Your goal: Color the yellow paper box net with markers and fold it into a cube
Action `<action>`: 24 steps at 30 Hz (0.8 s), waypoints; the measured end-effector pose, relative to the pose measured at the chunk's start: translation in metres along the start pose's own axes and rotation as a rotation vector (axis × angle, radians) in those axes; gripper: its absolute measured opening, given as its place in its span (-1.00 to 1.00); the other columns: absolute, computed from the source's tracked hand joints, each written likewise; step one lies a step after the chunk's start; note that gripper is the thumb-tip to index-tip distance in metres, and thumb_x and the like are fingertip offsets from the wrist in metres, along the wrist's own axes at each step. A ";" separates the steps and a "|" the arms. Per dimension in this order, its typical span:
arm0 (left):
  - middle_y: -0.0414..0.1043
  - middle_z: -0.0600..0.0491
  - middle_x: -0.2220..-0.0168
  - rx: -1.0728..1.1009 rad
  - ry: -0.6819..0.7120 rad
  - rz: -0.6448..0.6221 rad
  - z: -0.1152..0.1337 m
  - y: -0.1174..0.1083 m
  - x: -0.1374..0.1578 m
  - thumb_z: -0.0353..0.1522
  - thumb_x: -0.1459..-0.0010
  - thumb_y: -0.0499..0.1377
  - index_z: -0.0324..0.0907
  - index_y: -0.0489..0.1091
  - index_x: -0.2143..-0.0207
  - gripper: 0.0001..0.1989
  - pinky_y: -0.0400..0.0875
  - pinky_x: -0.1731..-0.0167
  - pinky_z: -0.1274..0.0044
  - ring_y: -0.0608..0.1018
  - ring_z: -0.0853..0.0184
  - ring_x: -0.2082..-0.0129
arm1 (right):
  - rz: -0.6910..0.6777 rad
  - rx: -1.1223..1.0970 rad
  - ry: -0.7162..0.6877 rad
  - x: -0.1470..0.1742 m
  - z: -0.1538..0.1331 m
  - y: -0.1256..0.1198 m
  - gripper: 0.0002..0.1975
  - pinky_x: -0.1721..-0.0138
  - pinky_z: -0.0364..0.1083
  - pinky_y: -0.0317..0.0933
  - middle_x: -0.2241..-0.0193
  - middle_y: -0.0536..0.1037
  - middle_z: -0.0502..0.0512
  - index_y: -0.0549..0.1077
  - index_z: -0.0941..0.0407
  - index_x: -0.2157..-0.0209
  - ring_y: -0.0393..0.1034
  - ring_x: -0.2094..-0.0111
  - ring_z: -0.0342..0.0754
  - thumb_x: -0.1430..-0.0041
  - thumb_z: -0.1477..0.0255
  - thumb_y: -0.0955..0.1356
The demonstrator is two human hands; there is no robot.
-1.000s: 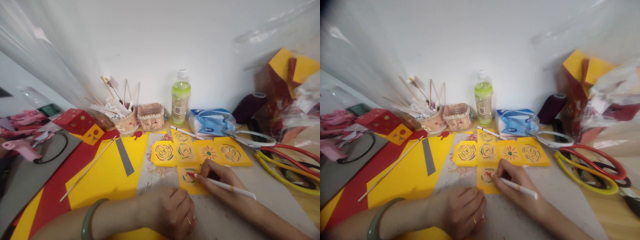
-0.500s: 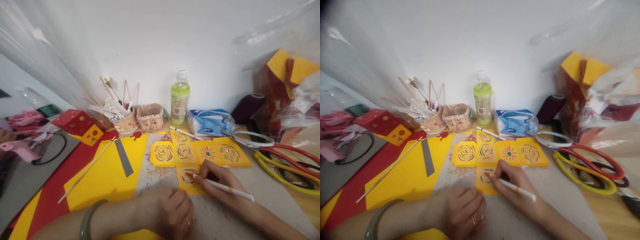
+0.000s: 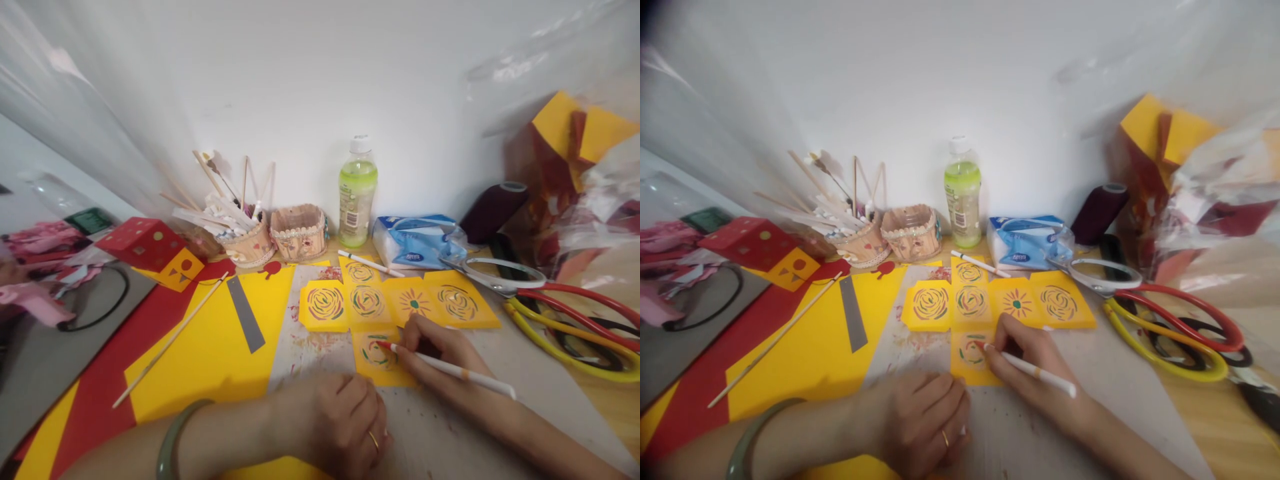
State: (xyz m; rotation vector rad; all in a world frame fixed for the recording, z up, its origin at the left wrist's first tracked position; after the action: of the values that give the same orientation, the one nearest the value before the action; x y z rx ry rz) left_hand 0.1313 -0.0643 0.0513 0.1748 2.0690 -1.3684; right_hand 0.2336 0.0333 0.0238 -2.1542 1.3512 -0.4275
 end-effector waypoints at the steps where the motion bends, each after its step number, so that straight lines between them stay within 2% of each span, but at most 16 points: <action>1: 0.46 -0.06 0.55 -0.004 0.001 -0.002 0.000 0.000 0.000 -0.46 -0.11 0.00 -0.35 0.39 0.51 -0.77 0.33 0.66 0.54 0.45 0.37 0.60 | 0.000 -0.002 0.002 0.000 0.000 0.000 -0.74 0.58 -0.16 0.03 0.64 0.28 -0.05 0.13 0.07 0.60 0.12 0.58 -0.15 -0.13 0.34 0.22; 12: 0.46 -0.07 0.54 0.000 0.007 -0.036 0.002 0.003 0.001 -0.45 -0.11 0.01 -0.36 0.37 0.51 -0.79 0.34 0.65 0.53 0.47 0.35 0.59 | -0.028 -0.042 -0.008 0.001 0.001 0.002 -0.78 0.56 -0.17 0.05 0.60 0.32 -0.05 0.18 0.09 0.57 0.16 0.56 -0.16 -0.13 0.40 0.25; 19: 0.47 -0.07 0.54 -0.004 0.002 -0.014 0.000 0.000 -0.001 -0.46 -0.12 -0.01 -0.35 0.38 0.52 -0.76 0.36 0.62 0.54 0.46 0.36 0.59 | 0.012 -0.049 0.020 -0.001 -0.003 -0.003 -0.75 0.61 -0.17 0.00 0.65 0.24 -0.07 0.14 0.08 0.61 0.08 0.60 -0.17 -0.08 0.35 0.25; 24: 0.47 -0.07 0.55 0.000 -0.016 0.011 -0.001 -0.002 -0.001 -0.47 -0.11 -0.01 -0.34 0.39 0.54 -0.75 0.36 0.62 0.54 0.45 0.37 0.59 | 0.069 -0.180 0.065 -0.001 0.004 -0.011 -0.74 0.56 -0.16 0.04 0.63 0.19 -0.09 0.11 0.07 0.62 0.09 0.57 -0.16 -0.05 0.34 0.26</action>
State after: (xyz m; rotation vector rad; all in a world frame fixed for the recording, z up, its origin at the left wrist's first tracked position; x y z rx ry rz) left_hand 0.1307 -0.0640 0.0539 0.1740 2.0524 -1.3586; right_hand 0.2435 0.0392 0.0274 -2.2461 1.5481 -0.3643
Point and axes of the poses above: each hand's wrist, its own x-axis away from the middle knuckle, its own y-axis out of the palm, z = x × y, the point moved 7 cm from there along -x, towards the middle knuckle
